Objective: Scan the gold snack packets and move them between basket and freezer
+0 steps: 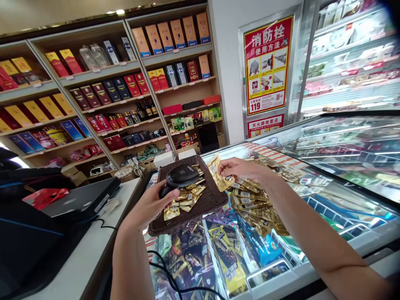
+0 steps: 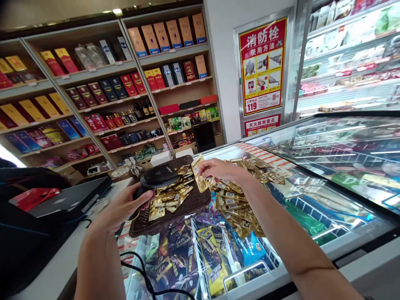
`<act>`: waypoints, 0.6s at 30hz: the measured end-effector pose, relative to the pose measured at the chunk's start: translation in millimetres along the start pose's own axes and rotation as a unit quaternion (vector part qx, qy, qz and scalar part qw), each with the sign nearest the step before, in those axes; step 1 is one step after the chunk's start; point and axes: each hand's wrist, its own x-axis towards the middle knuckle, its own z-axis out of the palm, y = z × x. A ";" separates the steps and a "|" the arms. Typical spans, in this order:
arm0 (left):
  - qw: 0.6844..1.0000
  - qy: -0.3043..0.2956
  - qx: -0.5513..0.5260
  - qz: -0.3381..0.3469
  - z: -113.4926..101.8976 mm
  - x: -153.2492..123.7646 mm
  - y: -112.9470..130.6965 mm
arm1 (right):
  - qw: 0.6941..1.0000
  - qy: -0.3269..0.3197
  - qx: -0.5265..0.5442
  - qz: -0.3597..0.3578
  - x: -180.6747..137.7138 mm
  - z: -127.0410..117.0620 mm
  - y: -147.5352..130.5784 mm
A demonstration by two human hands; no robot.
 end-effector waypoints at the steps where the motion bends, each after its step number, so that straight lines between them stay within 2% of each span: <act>1: 1.000 -0.002 0.001 -0.001 0.6 0.2 0.2 | 1.000 -0.014 -0.019 0.000 -1.9 -2.4 0.1; 6: 1.000 -0.011 0.015 -0.013 0.8 -2.5 3.8 | 0.998 -0.042 -0.044 -0.016 -8.9 -9.1 -1.7; 12: 1.000 0.009 0.021 -0.021 2.0 -4.7 8.6 | 0.997 -0.029 -0.054 -0.045 -9.0 -12.2 -2.0; 18: 1.000 0.015 0.014 -0.006 5.0 -4.1 9.5 | 0.997 -0.024 -0.061 -0.040 -7.9 -8.6 -2.1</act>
